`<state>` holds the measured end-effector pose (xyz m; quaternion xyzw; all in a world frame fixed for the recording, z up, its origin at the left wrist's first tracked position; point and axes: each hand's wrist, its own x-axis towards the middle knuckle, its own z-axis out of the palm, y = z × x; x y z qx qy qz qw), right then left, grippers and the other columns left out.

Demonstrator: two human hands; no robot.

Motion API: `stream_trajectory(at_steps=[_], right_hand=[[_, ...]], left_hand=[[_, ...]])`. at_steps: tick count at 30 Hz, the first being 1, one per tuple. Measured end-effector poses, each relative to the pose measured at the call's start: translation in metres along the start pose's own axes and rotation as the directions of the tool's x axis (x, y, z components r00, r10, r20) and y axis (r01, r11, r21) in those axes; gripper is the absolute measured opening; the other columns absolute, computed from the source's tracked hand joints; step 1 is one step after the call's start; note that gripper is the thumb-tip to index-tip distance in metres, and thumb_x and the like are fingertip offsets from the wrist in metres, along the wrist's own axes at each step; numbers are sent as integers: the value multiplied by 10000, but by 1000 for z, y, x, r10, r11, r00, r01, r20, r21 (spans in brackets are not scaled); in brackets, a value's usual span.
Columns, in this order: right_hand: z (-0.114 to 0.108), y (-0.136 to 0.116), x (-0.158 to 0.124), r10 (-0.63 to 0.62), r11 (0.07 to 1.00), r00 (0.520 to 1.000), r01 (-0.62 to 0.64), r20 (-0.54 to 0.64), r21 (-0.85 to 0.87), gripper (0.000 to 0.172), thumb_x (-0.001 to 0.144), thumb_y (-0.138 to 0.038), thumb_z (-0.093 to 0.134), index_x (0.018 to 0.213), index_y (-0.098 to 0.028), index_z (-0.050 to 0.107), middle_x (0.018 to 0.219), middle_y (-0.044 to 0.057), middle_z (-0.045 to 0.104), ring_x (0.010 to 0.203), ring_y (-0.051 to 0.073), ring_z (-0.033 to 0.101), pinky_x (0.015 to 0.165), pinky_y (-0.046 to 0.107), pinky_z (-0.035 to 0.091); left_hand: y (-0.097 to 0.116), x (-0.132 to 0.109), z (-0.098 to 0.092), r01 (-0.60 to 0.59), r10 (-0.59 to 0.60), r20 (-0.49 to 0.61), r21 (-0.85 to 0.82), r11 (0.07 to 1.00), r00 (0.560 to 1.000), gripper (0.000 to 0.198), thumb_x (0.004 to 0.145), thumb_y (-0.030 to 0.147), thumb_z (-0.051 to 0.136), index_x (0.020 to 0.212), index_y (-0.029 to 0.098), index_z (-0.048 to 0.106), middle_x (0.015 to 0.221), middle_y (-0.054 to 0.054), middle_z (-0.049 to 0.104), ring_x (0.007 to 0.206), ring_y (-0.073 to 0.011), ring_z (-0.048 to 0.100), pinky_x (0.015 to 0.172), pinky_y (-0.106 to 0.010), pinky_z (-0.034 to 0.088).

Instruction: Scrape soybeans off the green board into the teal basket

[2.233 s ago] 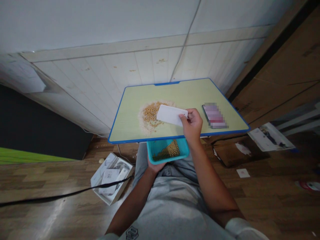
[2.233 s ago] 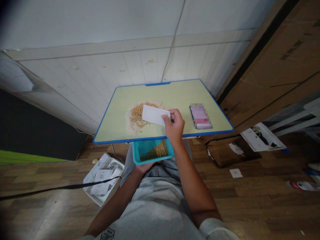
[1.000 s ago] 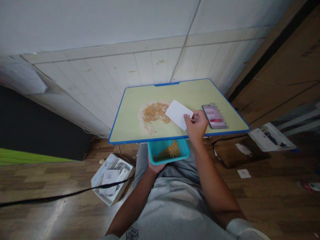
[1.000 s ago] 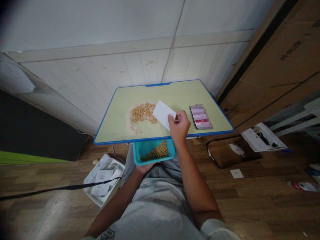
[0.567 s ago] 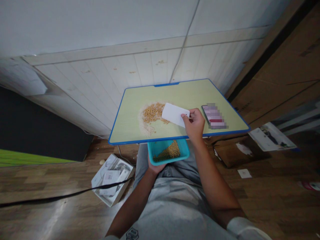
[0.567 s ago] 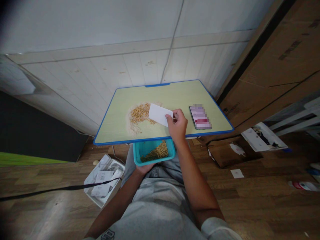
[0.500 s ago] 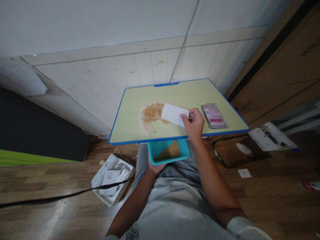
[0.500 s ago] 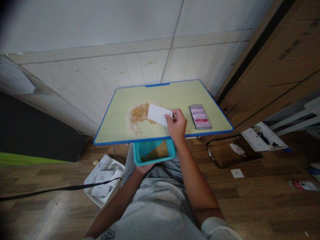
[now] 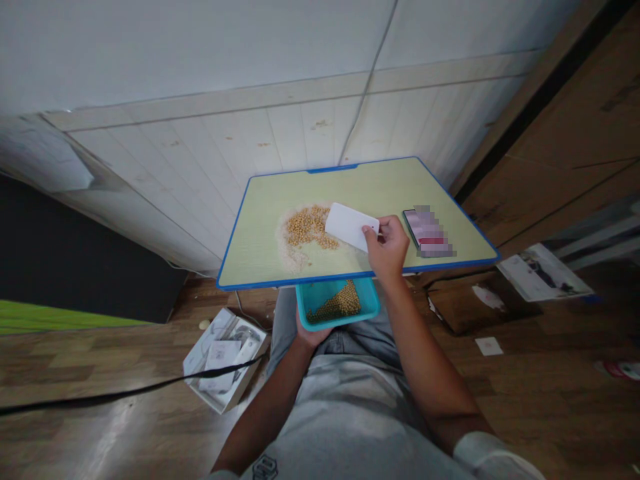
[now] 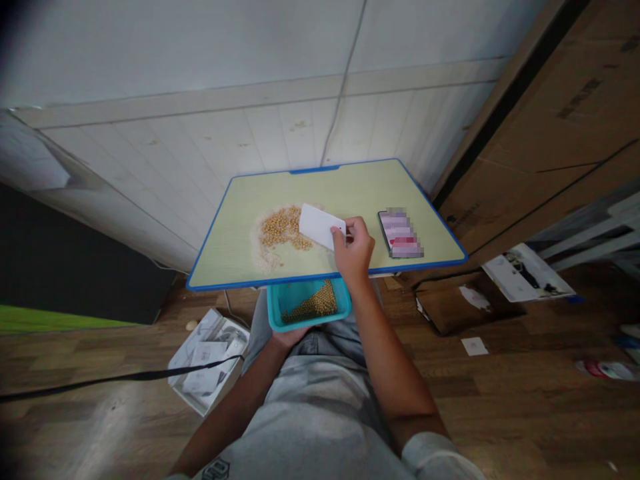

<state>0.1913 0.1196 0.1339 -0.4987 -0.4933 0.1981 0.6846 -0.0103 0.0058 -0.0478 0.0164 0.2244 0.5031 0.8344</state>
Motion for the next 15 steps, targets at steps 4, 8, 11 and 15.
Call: stream_trajectory(at_steps=[4,8,11,15], right_hand=[[1,-2,-1,13,1000,999,-13,49,15,247,896,-456,785,931,-286,608,816,-14,750,744,211,704,662,306,512],[2,-3,-2,31,999,996,-35,89,37,266,892,-456,795,928,-287,593,802,-23,734,748,204,687,664,297,510],[2,-4,-2,32,999,994,-36,109,40,261,892,-456,791,928,-285,597,802,-28,728,748,196,680,662,291,498],[2,-5,-3,25,997,986,-36,164,62,255,889,-457,793,927,-284,610,809,-33,728,741,189,681,666,292,494]], left_hand=[[4,-7,11,9,-9,-26,-7,1000,1000,750,1158,628,315,1258,283,973,1539,-60,869,1810,-352,462,1552,-627,191],[5,-10,19,3,-4,-36,-11,1000,999,763,1161,633,301,1268,283,970,1541,-51,868,1813,-351,457,1555,-621,189],[5,-10,21,-4,3,-53,-22,1000,999,755,1168,614,299,1253,279,970,1526,-60,877,1812,-343,460,1553,-632,194],[4,-9,25,-6,4,-63,-31,999,998,724,1160,624,348,1290,265,963,1605,-75,832,1840,-336,410,1556,-590,183]])
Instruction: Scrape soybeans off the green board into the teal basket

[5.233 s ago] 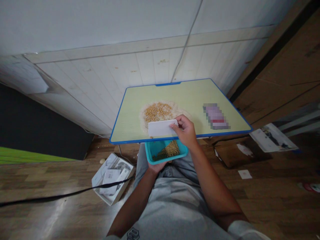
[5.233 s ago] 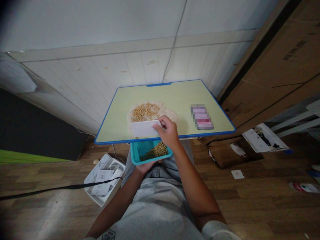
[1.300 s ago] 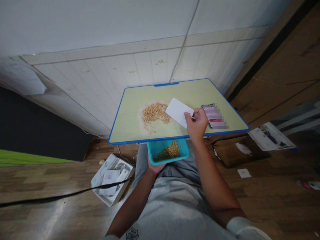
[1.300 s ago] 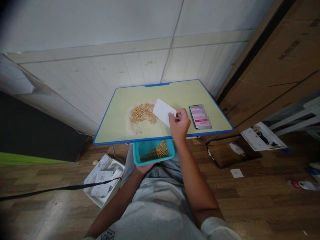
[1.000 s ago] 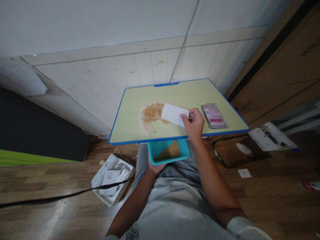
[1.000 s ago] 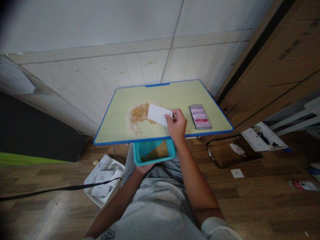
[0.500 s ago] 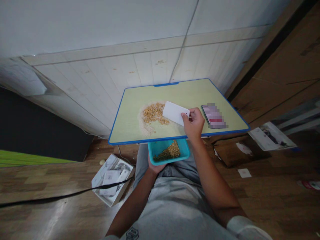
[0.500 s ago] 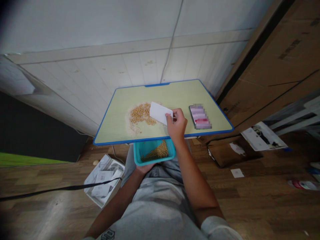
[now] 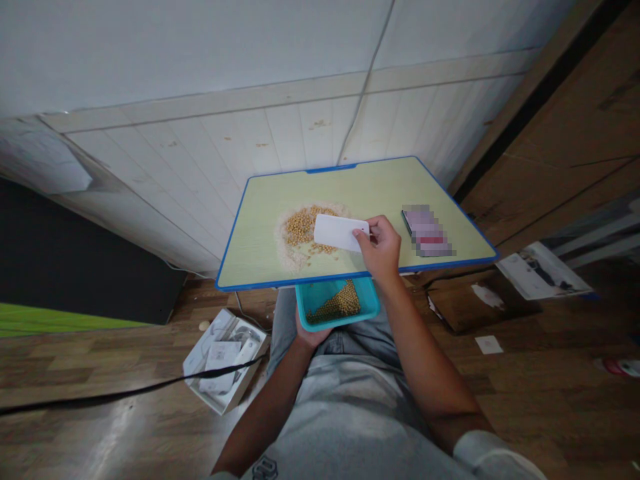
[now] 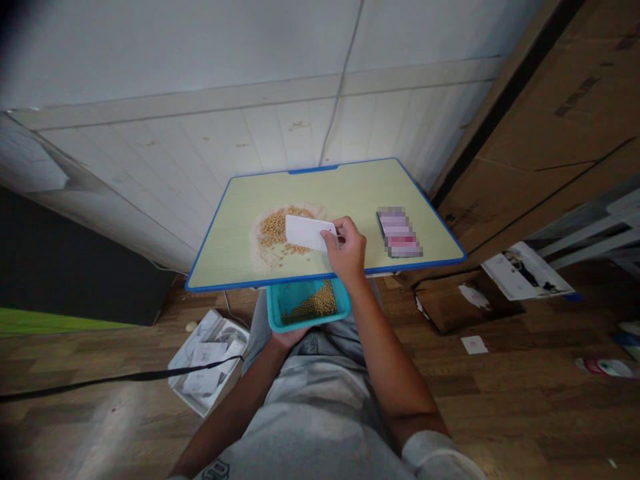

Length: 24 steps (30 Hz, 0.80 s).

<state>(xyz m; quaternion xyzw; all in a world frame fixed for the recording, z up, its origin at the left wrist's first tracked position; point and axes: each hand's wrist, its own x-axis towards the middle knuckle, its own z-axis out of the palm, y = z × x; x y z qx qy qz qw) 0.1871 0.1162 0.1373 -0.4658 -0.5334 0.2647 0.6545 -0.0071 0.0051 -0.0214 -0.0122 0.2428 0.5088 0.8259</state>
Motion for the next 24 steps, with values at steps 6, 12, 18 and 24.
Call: stream_trajectory(at_steps=[6,12,18,24], right_hand=[[1,0,-3,7,1000,1000,-7,30,21,254,895,-463,807,954,-290,630,823,-30,754,764,201,694,691,308,515],[1,-1,-3,-1,1000,1000,0,29,17,232,905,-464,777,970,-290,638,827,-27,751,783,208,703,721,321,529],[1,-2,-5,12,997,998,-16,56,76,269,895,-487,797,970,-289,631,816,-34,749,771,202,707,705,309,522],[0,-2,-7,43,993,996,-51,77,107,310,878,-514,819,964,-291,623,805,-36,745,749,199,694,666,295,505]], left_hand=[[1,-5,10,5,-5,20,-1,1000,1000,704,1160,603,361,1315,270,961,1649,-56,803,1844,-333,400,1561,-572,187],[2,-8,14,0,0,14,-3,1000,1000,731,1176,612,328,1277,285,973,1623,-39,820,1852,-338,382,1559,-599,194],[2,-8,14,-4,4,11,-1,1000,1000,690,1171,593,355,1305,293,961,1706,-29,760,1843,-343,403,1548,-614,230],[2,-7,14,-2,2,15,26,1000,1000,712,1166,622,350,1362,291,949,1701,-27,764,1849,-344,388,1560,-588,203]])
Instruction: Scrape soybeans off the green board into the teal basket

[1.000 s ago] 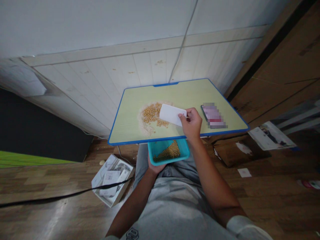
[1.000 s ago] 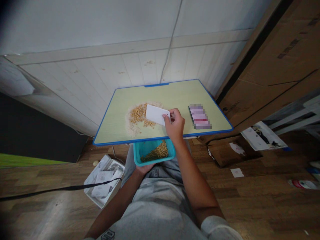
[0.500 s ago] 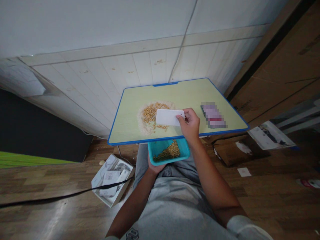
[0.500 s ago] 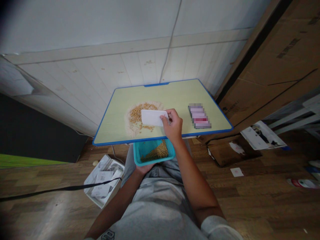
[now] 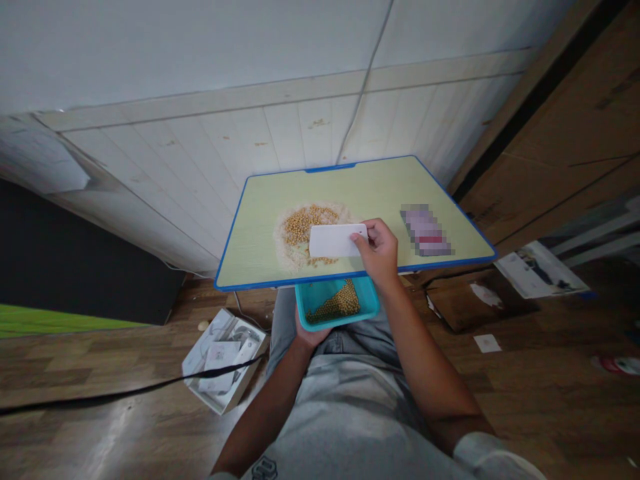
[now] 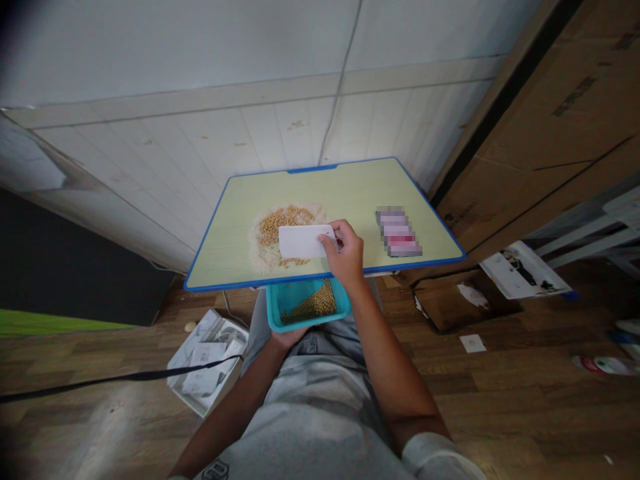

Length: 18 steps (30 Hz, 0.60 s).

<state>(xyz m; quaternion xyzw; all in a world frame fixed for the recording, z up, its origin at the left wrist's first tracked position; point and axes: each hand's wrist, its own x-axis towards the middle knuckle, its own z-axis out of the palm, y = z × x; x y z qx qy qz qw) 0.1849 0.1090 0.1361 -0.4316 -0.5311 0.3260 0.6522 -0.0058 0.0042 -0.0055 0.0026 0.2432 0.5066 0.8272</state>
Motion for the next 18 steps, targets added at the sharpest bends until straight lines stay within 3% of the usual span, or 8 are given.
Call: stream_trajectory(at_steps=[11,18], right_hand=[[-3,-4,-2,29,999,999,-30,39,28,357,865,-552,839,964,-294,612,794,-40,731,736,195,677,645,287,486],[-6,-6,-3,43,998,997,-46,70,38,415,857,-609,864,952,-289,617,769,-45,725,701,185,644,637,285,464]], left_hand=[[0,-3,9,-27,28,75,-15,1000,997,680,1183,635,370,1407,333,936,1634,0,811,1844,-373,398,1531,-615,314],[0,1,4,-37,37,41,-6,999,998,754,1198,628,287,1327,314,960,1581,-35,848,1806,-366,467,1537,-665,259]])
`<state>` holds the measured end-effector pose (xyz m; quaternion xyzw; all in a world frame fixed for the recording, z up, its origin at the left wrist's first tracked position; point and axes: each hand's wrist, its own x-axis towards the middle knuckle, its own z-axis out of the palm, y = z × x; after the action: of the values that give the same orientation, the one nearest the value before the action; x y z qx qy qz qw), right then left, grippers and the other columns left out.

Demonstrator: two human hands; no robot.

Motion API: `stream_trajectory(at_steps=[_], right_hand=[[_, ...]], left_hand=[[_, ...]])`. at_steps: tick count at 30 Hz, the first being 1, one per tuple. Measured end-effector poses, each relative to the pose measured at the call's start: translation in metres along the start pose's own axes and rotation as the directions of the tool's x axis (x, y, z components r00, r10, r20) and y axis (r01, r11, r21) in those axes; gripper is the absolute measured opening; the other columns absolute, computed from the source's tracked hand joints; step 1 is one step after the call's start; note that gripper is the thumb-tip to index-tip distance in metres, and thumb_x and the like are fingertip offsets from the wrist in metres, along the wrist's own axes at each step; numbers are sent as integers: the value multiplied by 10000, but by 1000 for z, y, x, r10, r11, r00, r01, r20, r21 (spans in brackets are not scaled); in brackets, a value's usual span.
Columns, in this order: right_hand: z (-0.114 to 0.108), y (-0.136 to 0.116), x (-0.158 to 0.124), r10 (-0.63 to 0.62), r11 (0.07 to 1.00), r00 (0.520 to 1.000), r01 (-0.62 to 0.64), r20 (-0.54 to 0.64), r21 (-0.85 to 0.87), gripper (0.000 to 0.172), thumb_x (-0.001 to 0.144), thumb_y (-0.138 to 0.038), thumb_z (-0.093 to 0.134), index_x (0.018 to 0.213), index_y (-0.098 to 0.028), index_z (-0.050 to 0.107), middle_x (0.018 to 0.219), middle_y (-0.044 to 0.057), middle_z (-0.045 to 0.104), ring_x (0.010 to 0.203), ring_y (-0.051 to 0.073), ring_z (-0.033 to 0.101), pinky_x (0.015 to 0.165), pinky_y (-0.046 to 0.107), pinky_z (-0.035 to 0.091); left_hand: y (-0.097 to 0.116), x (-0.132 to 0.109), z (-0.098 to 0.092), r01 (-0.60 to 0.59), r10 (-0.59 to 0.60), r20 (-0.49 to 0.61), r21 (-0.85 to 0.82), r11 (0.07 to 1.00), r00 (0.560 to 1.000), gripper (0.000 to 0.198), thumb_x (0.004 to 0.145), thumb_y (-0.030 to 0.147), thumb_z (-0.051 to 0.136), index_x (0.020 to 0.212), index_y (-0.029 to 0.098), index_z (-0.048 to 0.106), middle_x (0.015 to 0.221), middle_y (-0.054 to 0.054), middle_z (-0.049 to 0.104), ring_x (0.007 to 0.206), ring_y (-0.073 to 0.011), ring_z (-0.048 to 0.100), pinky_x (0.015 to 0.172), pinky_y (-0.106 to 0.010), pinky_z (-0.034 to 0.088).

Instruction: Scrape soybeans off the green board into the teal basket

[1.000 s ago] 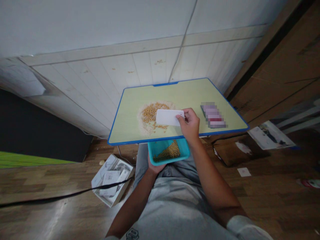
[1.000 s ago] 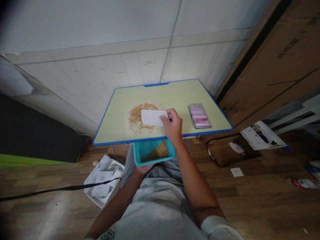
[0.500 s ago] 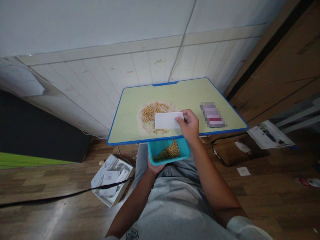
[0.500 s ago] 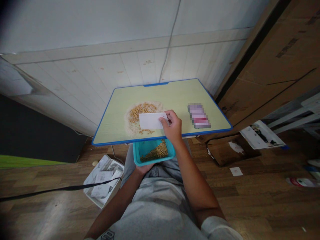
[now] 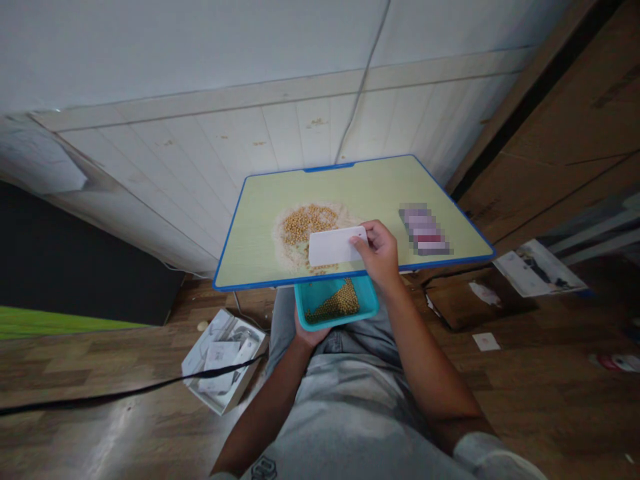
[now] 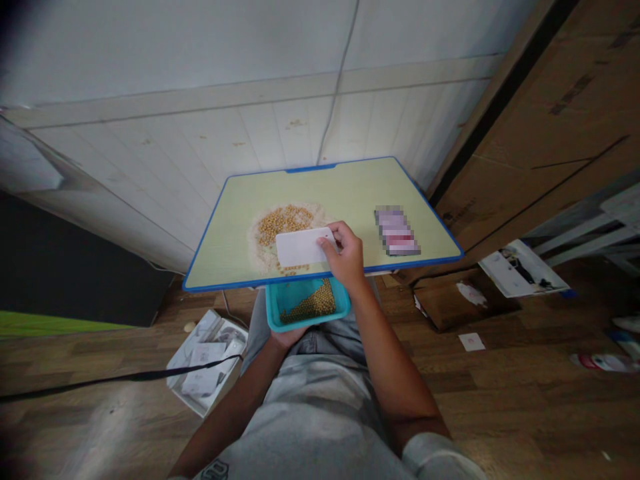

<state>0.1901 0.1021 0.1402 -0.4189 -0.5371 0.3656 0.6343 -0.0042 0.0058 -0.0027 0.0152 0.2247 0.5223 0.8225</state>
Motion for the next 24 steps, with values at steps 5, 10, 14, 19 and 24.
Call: stream_trajectory(at_steps=[5,10,14,19,24], right_hand=[[-1,-1,-1,-6,1000,1000,6,12,0,459,857,-653,877,940,-290,610,756,-47,709,680,179,611,639,290,465],[-2,-2,-3,-24,1000,1000,24,0,-10,470,874,-678,868,937,-292,608,760,-44,679,685,177,597,656,300,480],[-2,-4,-5,-17,1000,1000,17,9,1,504,872,-707,878,943,-290,604,770,-44,674,685,176,600,650,296,482],[-3,-6,-7,-6,1000,1000,6,27,4,518,859,-714,897,945,-286,619,777,-40,702,693,178,616,643,291,480],[-4,-5,-9,-5,1000,999,4,44,22,464,870,-645,903,949,-280,629,784,-34,707,692,178,628,629,282,466]], left_hand=[[-1,-3,13,-27,27,-15,2,1000,1000,696,1193,604,343,1384,293,935,1677,-34,788,1807,-362,466,1527,-655,280],[-2,-3,12,-27,27,-23,-1,1000,999,692,1178,628,364,1377,283,931,1693,-38,775,1815,-371,450,1528,-663,251],[-1,0,6,-3,2,-24,-30,1000,1000,717,1178,639,346,1355,279,941,1729,-51,744,1842,-357,400,1541,-655,215],[-1,0,7,-6,4,-28,-45,999,1000,680,1191,614,372,1374,281,936,1791,-30,678,1840,-352,407,1540,-647,254],[-1,1,1,-1,-2,-34,-81,997,999,678,1193,623,379,1404,273,919,1791,-23,677,1840,-356,403,1540,-648,245]])
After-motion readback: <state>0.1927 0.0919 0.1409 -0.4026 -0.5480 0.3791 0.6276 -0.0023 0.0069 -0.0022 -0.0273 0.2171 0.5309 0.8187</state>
